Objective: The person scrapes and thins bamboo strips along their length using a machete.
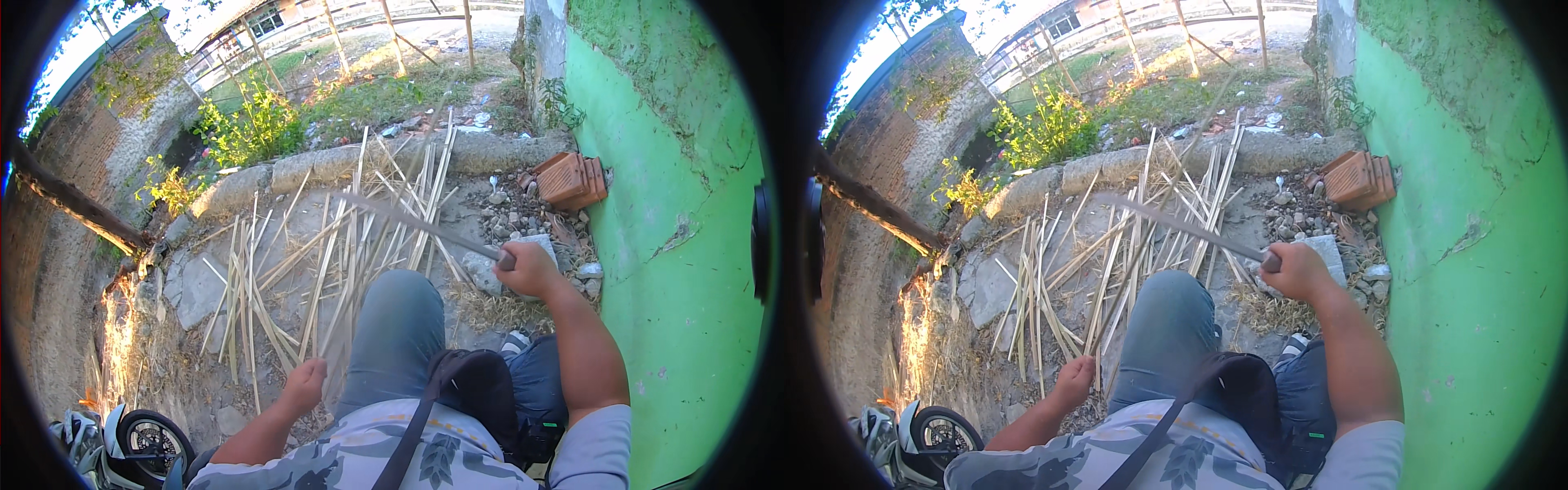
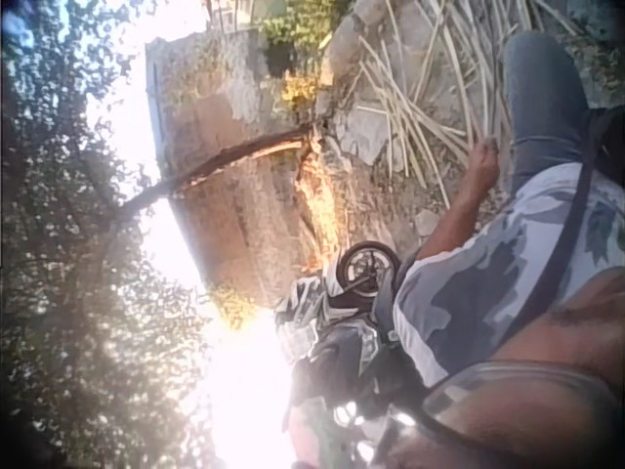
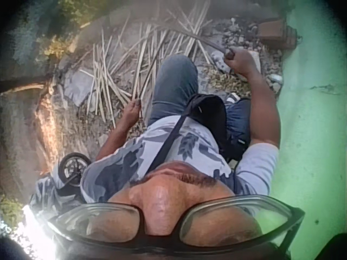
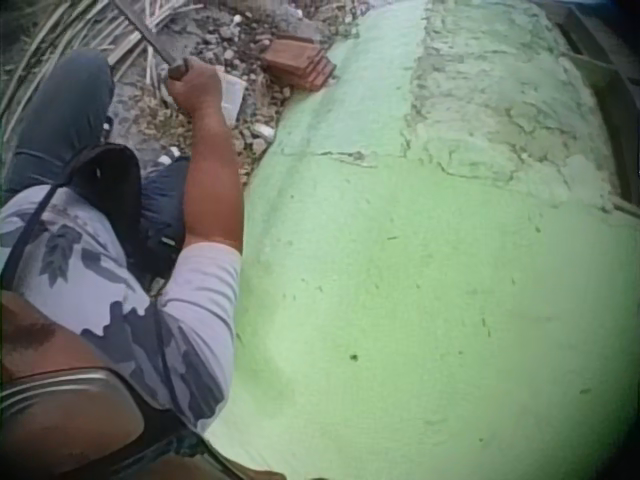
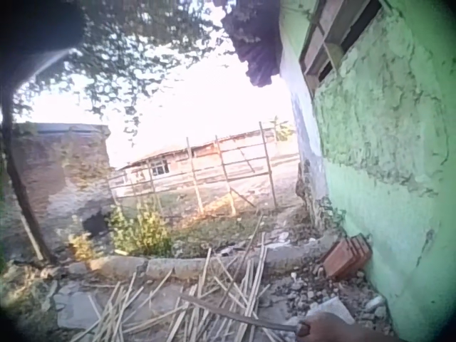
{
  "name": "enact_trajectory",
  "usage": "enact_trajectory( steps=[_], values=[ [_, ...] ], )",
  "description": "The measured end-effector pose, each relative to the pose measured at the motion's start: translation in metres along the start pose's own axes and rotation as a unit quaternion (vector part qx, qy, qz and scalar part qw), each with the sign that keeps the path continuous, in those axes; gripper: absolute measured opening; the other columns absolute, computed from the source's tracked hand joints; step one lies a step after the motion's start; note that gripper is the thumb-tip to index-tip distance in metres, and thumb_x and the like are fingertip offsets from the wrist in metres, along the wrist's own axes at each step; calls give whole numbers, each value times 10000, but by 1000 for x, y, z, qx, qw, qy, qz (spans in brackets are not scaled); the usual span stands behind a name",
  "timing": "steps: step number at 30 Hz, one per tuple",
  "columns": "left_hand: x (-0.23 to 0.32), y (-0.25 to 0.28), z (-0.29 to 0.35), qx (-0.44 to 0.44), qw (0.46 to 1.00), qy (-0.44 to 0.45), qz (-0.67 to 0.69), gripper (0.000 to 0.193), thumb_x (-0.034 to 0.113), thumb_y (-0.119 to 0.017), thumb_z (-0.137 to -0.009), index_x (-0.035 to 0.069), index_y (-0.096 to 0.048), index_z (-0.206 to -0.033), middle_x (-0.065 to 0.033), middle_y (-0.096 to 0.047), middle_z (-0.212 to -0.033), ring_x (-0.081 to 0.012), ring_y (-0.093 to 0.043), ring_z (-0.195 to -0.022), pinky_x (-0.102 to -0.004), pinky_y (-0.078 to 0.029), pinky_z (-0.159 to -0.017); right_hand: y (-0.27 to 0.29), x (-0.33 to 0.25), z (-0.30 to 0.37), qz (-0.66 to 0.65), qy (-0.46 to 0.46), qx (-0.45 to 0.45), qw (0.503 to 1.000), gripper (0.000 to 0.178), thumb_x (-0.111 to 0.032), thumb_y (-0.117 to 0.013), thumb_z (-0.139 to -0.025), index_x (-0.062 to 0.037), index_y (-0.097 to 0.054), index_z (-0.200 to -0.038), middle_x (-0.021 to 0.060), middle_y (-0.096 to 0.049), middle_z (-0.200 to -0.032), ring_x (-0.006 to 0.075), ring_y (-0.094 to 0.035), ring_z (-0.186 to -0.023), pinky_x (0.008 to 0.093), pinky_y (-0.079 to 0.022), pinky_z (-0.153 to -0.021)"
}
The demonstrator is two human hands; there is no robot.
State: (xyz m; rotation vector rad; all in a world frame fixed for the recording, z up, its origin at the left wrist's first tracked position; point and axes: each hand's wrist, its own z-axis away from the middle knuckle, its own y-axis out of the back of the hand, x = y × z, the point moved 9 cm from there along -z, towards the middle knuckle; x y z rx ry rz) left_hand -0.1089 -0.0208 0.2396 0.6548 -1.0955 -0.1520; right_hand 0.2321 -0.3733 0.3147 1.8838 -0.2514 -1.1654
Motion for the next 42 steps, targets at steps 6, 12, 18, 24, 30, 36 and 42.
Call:
enact_trajectory(
  steps=[6,12,18,24,30,36,42],
  values=[
    [1,-22,26,-35,998,-15,-59,391,326,-490,-1025,-9,-566,-839,-102,-529,-644,-216,-493,-612,-389,-433,-608,-32,-21,3,98,37,-83,991,248,-324,-727,-738,-112,-665,-851,156,-688,-804,381,-667,-809,475,-533,-716],
    [0,-35,27,-59,989,-33,-128,387,328,-485,-1005,-10,-580,-845,-255,-600,-732,-457,-594,-711,-495,-452,-643,-45,-8,2,115,36,-107,987,237,-312,-709,-735,-122,-673,-872,147,-696,-814,372,-674,-817,477,-537,-727],
    [0,-32,23,-59,981,-56,-179,395,330,-470,-1002,-5,-578,-824,-276,-596,-734,-502,-583,-741,-539,-451,-655,-32,-5,-8,160,-16,-91,983,223,-308,-698,-736,-121,-666,-855,145,-692,-795,366,-676,-795,481,-537,-713],
    [-2,-32,36,-76,979,-98,-164,455,379,-445,-1034,-4,-523,-801,-229,-536,-631,-438,-547,-585,-481,-425,-567,-39,-32,-5,166,48,-100,980,226,-303,-694,-735,-104,-652,-834,157,-677,-758,386,-666,-756,495,-530,-692],
    [-3,-40,24,-124,974,-49,-182,415,364,-463,-1000,9,-563,-811,-277,-582,-709,-506,-583,-731,-559,-441,-651,-27,23,-7,137,-48,-75,987,208,-281,-695,-729,-97,-650,-814,171,-678,-774,390,-666,-782,501,-529,-703],
    [-7,-41,25,-118,976,-40,-180,419,367,-460,-1007,4,-539,-814,-289,-571,-713,-522,-568,-749,-547,-438,-629,-40,-4,-7,91,24,-110,989,182,-256,-665,-744,-80,-628,-775,196,-654,-746,423,-636,-735,502,-508,-664],
    [-8,-42,21,-106,974,-42,-194,425,373,-443,-1011,8,-540,-819,-281,-571,-704,-519,-573,-731,-544,-441,-622,-41,26,-7,54,-10,-103,993,165,-209,-641,-756,-67,-673,-835,205,-660,-759,426,-633,-742,498,-508,-688]
  ],
)
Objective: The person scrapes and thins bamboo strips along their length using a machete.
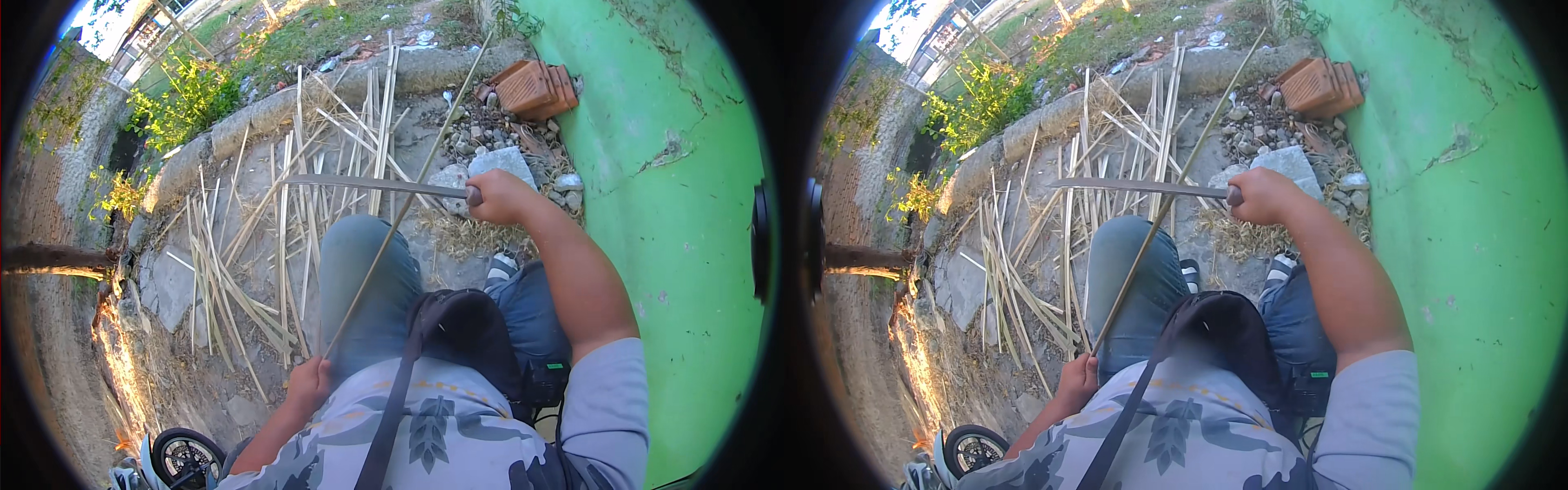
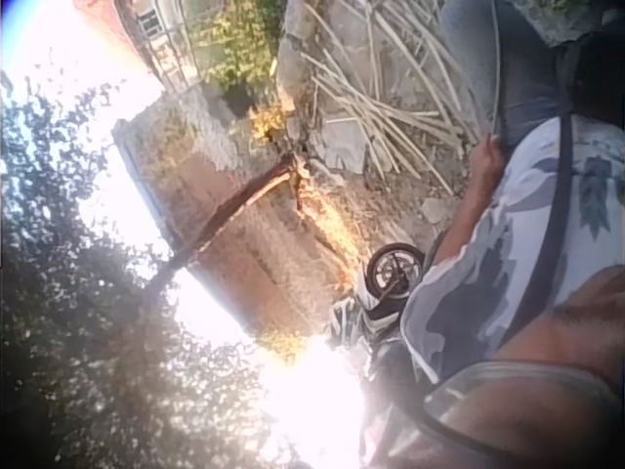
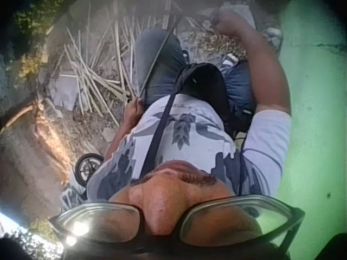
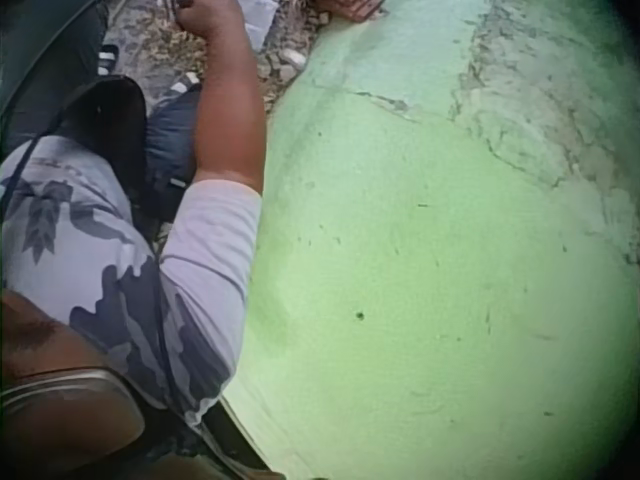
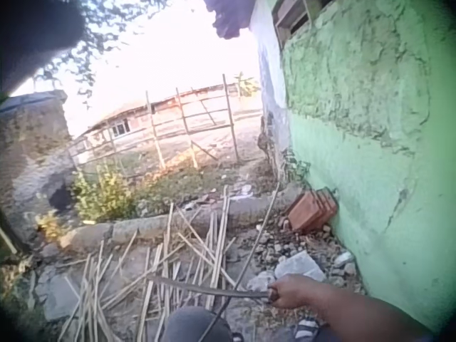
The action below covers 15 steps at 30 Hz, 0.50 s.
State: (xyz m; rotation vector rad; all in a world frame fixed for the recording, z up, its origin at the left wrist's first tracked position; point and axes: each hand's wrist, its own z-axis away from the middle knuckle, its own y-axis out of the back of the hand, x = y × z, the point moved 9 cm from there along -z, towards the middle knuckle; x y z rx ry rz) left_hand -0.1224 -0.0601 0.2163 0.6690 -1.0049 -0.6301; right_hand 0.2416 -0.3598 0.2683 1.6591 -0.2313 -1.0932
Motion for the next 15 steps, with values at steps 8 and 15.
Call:
enact_trajectory(
  steps=[8,15],
  values=[
    [-5,-4,0,27,999,-15,-29,414,359,-439,-1009,16,-542,-802,-274,-568,-684,-515,-574,-704,-557,-436,-613,0,-18,3,75,-11,-19,997,139,-197,-644,-756,-65,-645,-800,201,-658,-760,411,-641,-757,492,-510,-687],
    [-13,-9,1,52,996,-36,-66,415,375,-462,-1001,24,-539,-794,-266,-560,-655,-509,-578,-676,-566,-441,-597,-7,-19,0,49,-22,-15,998,150,-223,-618,-787,-78,-651,-803,187,-663,-762,407,-640,-738,504,-514,-686]
  ],
)
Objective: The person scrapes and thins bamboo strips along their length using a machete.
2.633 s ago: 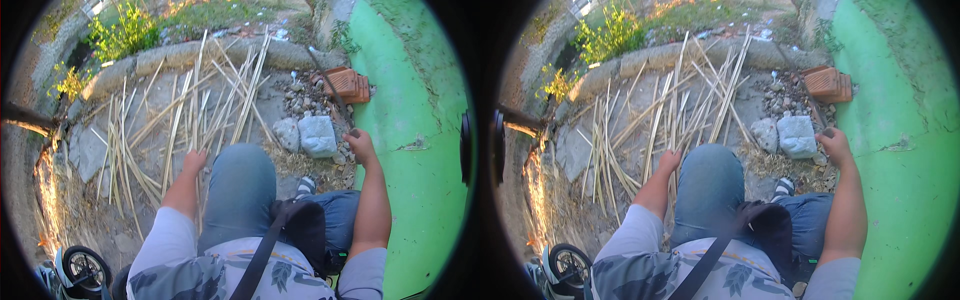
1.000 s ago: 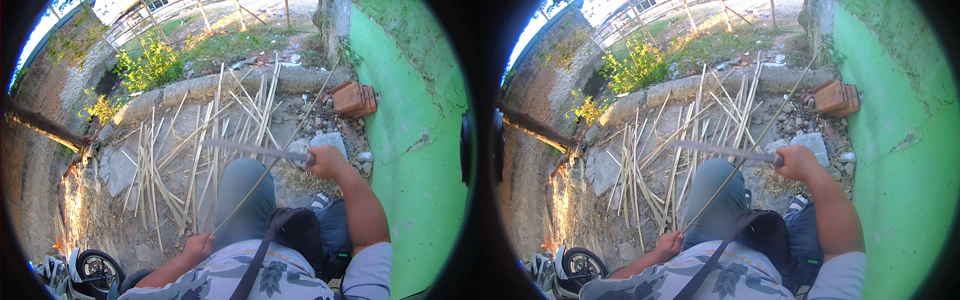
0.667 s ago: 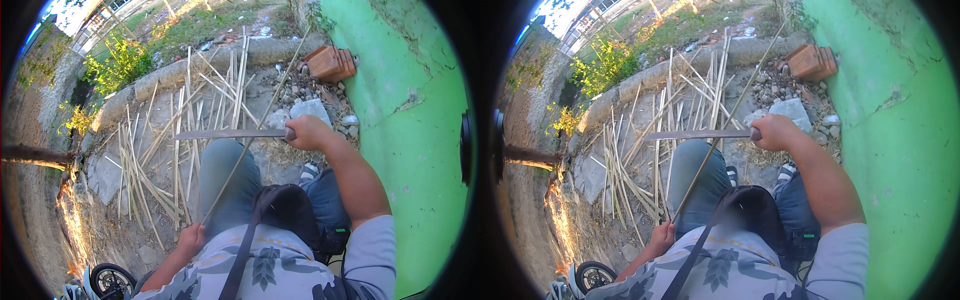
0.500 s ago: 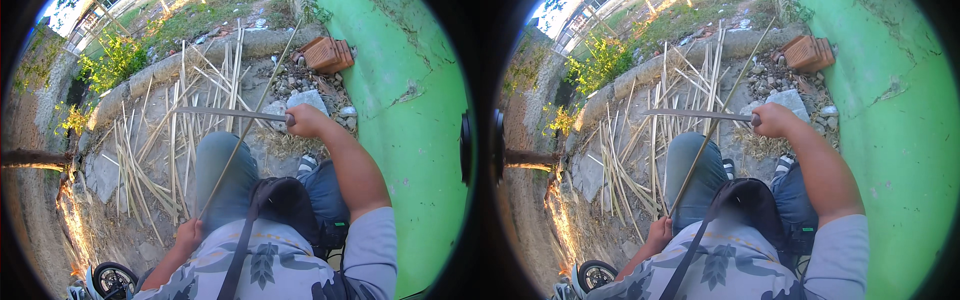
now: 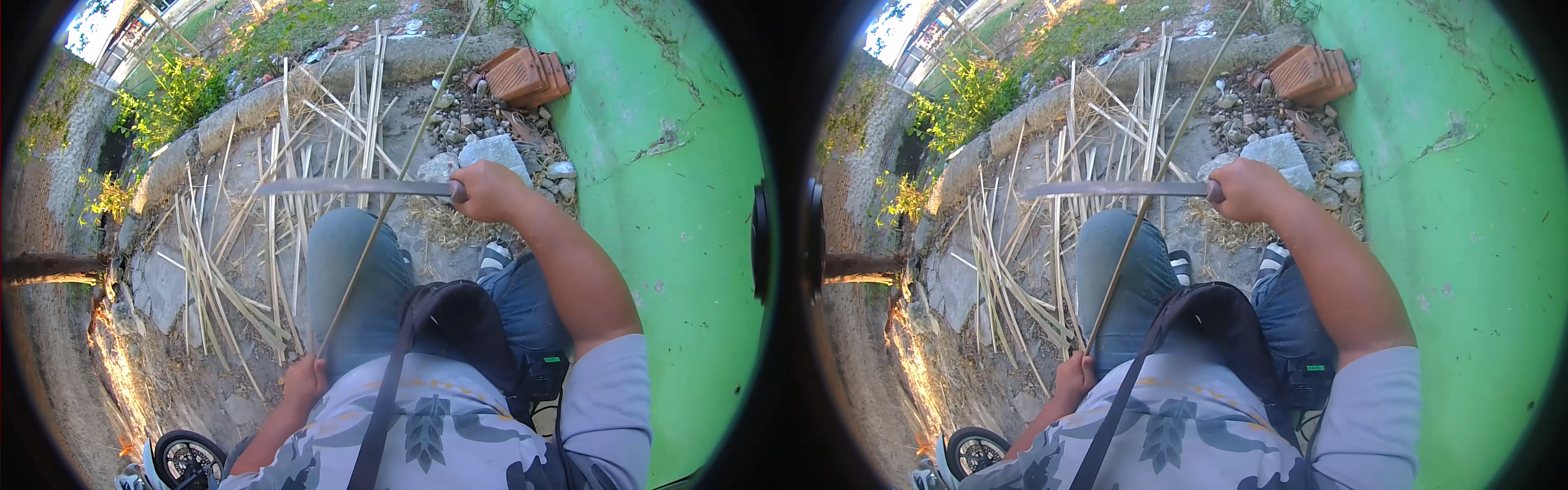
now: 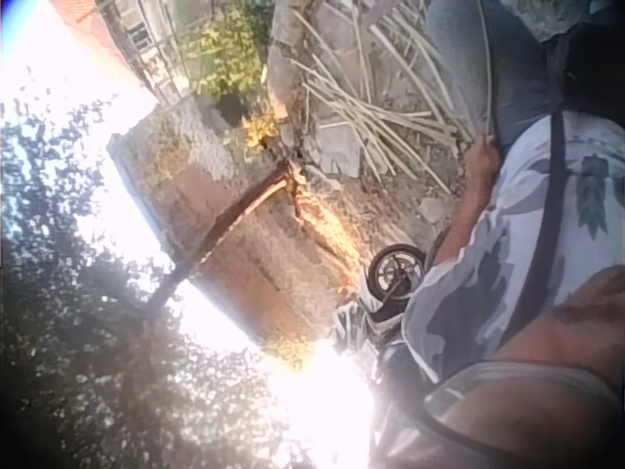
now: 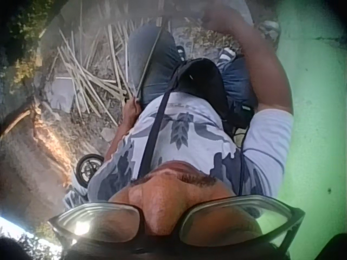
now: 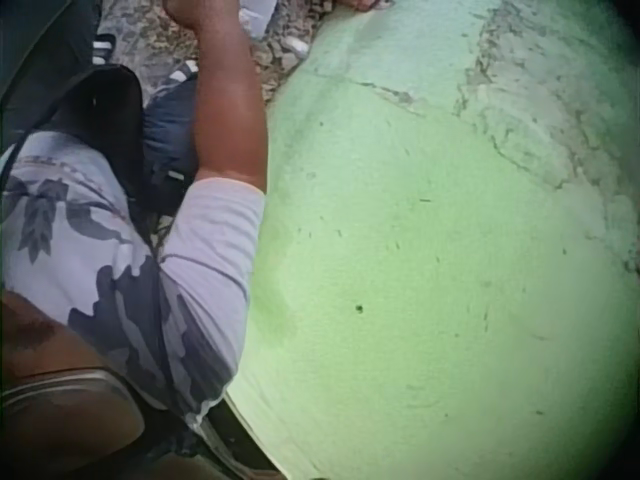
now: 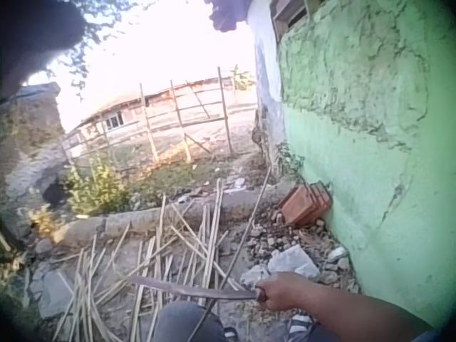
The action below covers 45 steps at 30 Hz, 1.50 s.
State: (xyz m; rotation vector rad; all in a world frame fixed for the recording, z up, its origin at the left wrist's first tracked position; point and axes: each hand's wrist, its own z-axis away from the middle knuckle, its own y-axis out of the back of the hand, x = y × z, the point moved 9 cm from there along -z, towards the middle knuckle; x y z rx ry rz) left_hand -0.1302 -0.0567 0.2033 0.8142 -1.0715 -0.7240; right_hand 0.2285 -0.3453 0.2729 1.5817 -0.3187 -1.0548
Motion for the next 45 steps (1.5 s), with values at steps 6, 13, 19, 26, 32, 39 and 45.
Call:
enact_trajectory(
  steps=[6,13,19,26,32,39,45],
  values=[
    [13,9,-5,22,1000,-16,-2,401,374,-477,-992,33,-537,-791,-258,-562,-647,-494,-582,-656,-556,-444,-575,4,29,-7,35,-54,13,998,137,-230,-630,-795,-110,-683,-834,154,-692,-812,374,-667,-803,480,-532,-736],
    [8,5,-2,16,1000,-11,0,394,366,-472,-993,36,-532,-787,-256,-566,-645,-495,-583,-652,-560,-444,-579,8,-4,0,-27,23,10,999,141,-190,-626,-794,-52,-650,-811,205,-645,-751,421,-635,-765,492,-515,-693],
    [13,10,-7,24,1000,-11,-12,392,365,-470,-990,33,-532,-793,-262,-572,-643,-500,-587,-654,-563,-452,-590,13,49,-8,-31,-71,47,996,144,-189,-631,-779,-57,-653,-832,196,-655,-772,418,-637,-781,488,-505,-702],
    [5,3,-2,18,1000,7,-23,396,380,-486,-981,33,-534,-797,-267,-584,-654,-502,-596,-672,-562,-461,-600,15,-1,0,1,21,-8,1000,173,-199,-602,-819,-31,-644,-808,222,-645,-775,435,-622,-753,486,-500,-686],
    [10,8,-4,21,999,1,-39,391,387,-477,-983,37,-549,-823,-267,-598,-671,-494,-610,-685,-554,-475,-600,9,64,-6,-55,-76,20,995,153,-198,-629,-791,-71,-686,-854,191,-680,-839,389,-651,-814,464,-517,-737],
    [7,10,3,35,997,7,-61,349,364,-478,-976,46,-548,-851,-253,-603,-672,-483,-618,-679,-550,-480,-594,4,-8,-2,45,24,-44,998,167,-186,-593,-814,-30,-654,-818,228,-652,-796,422,-632,-797,495,-498,-706],
    [8,10,-2,29,997,-1,-70,316,346,-504,-961,52,-535,-848,-243,-611,-681,-477,-614,-672,-555,-480,-596,24,65,0,-47,-73,20,996,157,-179,-589,-814,-38,-654,-833,228,-653,-800,428,-629,-789,502,-503,-711]
  ],
)
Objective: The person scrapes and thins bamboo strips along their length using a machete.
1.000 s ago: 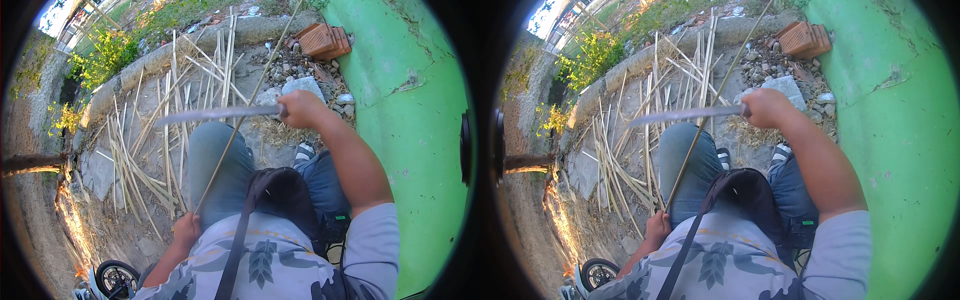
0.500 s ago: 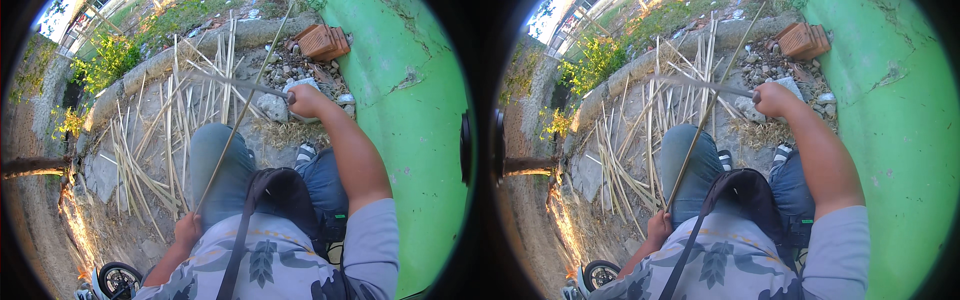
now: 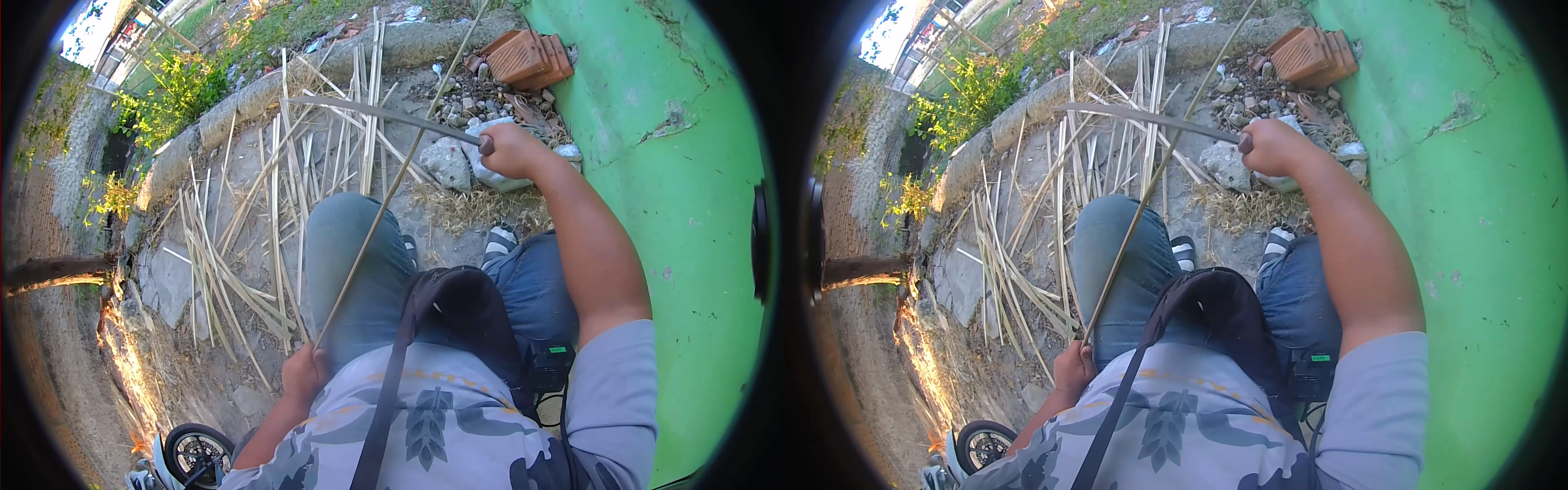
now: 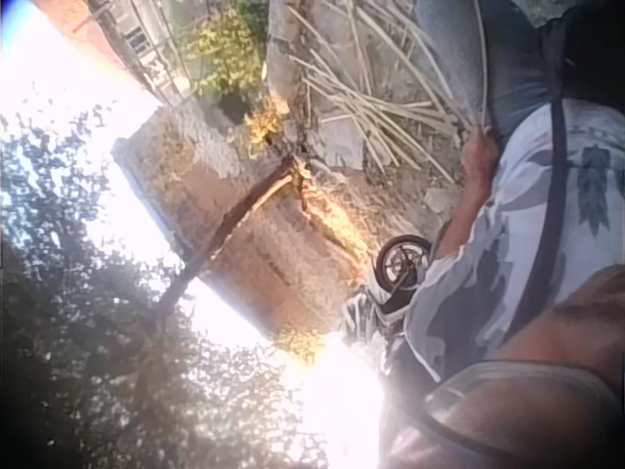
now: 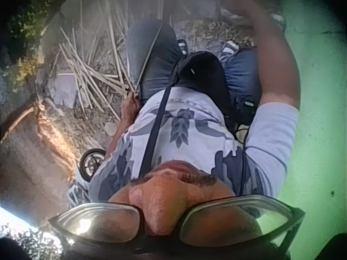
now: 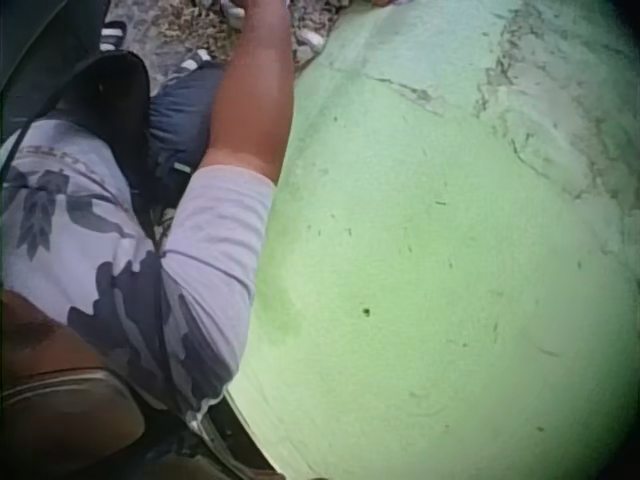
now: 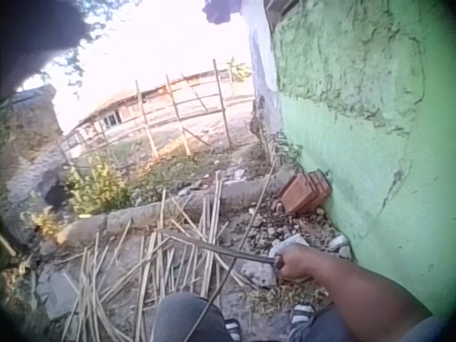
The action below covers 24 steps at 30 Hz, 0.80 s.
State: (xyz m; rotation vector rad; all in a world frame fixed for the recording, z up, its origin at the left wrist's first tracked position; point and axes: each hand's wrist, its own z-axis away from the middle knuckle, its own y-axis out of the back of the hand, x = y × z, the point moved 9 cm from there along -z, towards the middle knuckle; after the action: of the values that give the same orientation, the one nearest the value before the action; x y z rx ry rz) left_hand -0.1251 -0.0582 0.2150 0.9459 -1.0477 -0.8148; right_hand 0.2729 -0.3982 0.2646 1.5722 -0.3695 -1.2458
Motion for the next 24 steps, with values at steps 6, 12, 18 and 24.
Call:
enact_trajectory(
  steps=[6,12,18,24],
  values=[
    [-9,-5,7,5,1000,14,-16,282,323,-518,-952,57,-538,-861,-231,-610,-668,-474,-614,-666,-554,-481,-592,-24,-75,14,81,90,-66,990,159,-178,-601,-805,-29,-648,-835,221,-654,-794,424,-628,-781,497,-497,-704],
    [-1,-2,0,9,999,-18,-39,259,306,-524,-949,61,-535,-864,-217,-610,-659,-454,-615,-622,-541,-485,-567,-11,-3,-5,11,0,-26,1000,174,-201,-624,-789,-49,-680,-854,196,-674,-832,392,-649,-816,473,-513,-740],
    [-7,-4,8,42,998,-41,-36,244,307,-543,-939,68,-550,-893,-205,-610,-654,-432,-612,-585,-525,-483,-533,-14,-29,3,10,30,-19,999,169,-191,-618,-793,-41,-676,-845,204,-665,-812,406,-640,-797,473,-509,-736],
    [-2,-3,7,48,995,-62,-55,213,279,-569,-923,68,-547,-912,-188,-608,-667,-425,-613,-606,-514,-487,-542,-15,-41,8,40,46,-57,996,147,-169,-612,-786,-27,-646,-794,221,-635,-747,435,-606,-732,483,-490,-691]
  ],
)
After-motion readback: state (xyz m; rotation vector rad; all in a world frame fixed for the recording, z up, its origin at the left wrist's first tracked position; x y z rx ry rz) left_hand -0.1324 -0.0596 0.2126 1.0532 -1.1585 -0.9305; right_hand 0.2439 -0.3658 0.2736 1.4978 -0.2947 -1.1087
